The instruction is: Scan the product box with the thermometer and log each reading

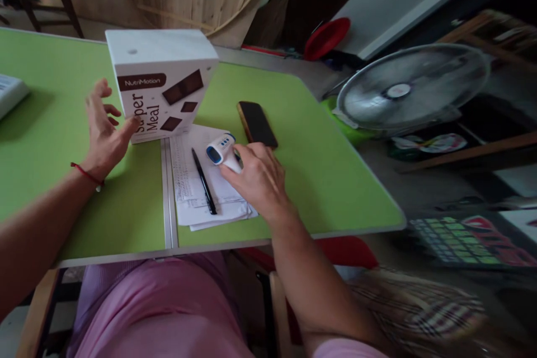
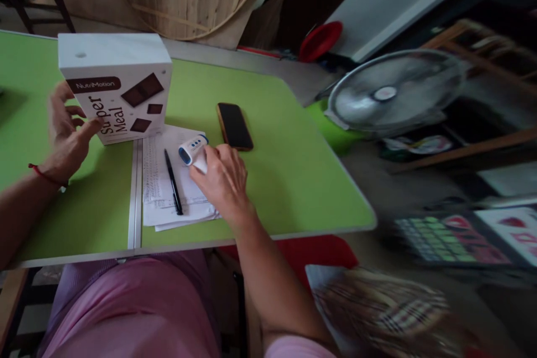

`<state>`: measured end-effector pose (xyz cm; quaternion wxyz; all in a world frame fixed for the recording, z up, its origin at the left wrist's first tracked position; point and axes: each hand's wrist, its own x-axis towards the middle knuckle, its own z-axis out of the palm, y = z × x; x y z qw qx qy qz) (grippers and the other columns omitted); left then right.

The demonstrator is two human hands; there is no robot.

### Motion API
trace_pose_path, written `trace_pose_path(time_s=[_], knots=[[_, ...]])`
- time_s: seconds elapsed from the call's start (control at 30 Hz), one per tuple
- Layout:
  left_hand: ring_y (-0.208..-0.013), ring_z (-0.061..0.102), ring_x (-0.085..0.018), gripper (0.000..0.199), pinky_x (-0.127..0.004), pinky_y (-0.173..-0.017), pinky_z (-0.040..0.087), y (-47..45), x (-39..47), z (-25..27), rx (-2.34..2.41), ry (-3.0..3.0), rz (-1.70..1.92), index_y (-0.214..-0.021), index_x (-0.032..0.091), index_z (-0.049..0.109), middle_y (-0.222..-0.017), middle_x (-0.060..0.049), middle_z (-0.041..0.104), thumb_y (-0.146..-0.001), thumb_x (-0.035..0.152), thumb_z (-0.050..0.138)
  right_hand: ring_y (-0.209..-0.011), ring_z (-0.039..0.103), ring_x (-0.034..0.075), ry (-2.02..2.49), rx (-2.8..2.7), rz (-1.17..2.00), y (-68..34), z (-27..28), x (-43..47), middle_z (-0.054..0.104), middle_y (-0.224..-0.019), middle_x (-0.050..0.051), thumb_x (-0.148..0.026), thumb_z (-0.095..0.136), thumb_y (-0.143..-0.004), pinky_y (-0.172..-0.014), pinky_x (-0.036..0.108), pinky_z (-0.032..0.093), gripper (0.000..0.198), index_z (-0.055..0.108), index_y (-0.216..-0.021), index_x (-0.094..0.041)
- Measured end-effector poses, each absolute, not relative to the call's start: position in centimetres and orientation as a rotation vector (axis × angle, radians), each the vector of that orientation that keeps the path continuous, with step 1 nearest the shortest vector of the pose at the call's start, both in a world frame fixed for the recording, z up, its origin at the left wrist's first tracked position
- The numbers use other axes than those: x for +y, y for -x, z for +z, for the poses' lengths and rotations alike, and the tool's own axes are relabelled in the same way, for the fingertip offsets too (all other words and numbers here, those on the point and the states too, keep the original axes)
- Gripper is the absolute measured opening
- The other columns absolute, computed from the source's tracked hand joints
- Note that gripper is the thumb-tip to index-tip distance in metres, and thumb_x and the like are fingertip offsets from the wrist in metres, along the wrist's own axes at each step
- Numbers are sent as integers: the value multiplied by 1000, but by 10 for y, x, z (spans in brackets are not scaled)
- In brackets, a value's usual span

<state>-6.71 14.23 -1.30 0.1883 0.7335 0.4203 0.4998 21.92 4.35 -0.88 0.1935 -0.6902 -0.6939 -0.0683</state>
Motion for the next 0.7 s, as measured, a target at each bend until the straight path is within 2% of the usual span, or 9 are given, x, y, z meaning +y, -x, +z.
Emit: trace_pose_path(time_s=[0.07,0.17,0.23,0.3,0.43,0.53,0.6,0.7], knots=[[-105,52,-21,64,-39,-78,49,62,131,-3,1319,-2076,1647,-123,24,35,-126,-5,45,-89,73,57,-86,66,25,1710,-1983,-162,-212,-12,41,71,-93,14,-28,62,-85,-76,37,51,22,71,-99,-14],[-88,48,-16,51,-39,-72,48,52,111,12,1257,-2168,1842,-108,24,37,-107,-3,42,-90,67,57,-67,64,19,1534,-2120,94,-198,-17,36,70,-75,6,-32,61,-88,-66,33,51,21,69,-99,-16],[-84,48,-16,31,-38,-67,48,45,100,16,1103,-2349,1773,-104,24,40,-103,-4,44,-95,48,57,-65,64,19,1512,-2199,199,-191,-19,35,69,-72,5,-29,61,-87,-63,33,51,24,69,-105,-15],[-88,53,-19,14,-38,-69,50,41,95,12,930,-2555,1510,-106,23,44,-102,-6,51,-96,29,52,-66,64,20,1503,-2194,230,-188,-20,34,69,-74,5,-23,58,-85,-63,34,51,30,69,-112,-15],[-99,59,-26,18,-46,-86,52,37,99,-8,803,-2721,963,-110,18,56,-108,-11,63,-94,21,47,-71,65,18,1405,-1997,341,-196,-17,31,70,-83,4,-21,47,-87,-70,35,54,34,69,-114,-21],[-108,59,-27,26,-46,-95,50,34,103,-19,731,-2711,763,-118,17,60,-118,-11,65,-96,21,45,-83,66,18,1302,-1835,519,-206,-18,25,70,-95,4,-27,45,-93,-78,36,55,31,66,-115,-24],[-114,58,-27,29,-46,-101,48,33,105,-23,641,-2707,716,-122,17,61,-124,-12,65,-98,22,45,-88,65,18,1244,-1718,627,-209,-22,21,68,-101,5,-31,51,-93,-79,36,55,30,61,-120,-24],[-120,56,-28,31,-47,-106,45,32,105,-27,534,-2699,703,-121,17,64,-126,-12,66,-100,26,44,-73,59,15,1149,-1521,690,-204,-27,15,62,-86,1,-41,70,-85,-68,31,51,29,58,-105,-25]])
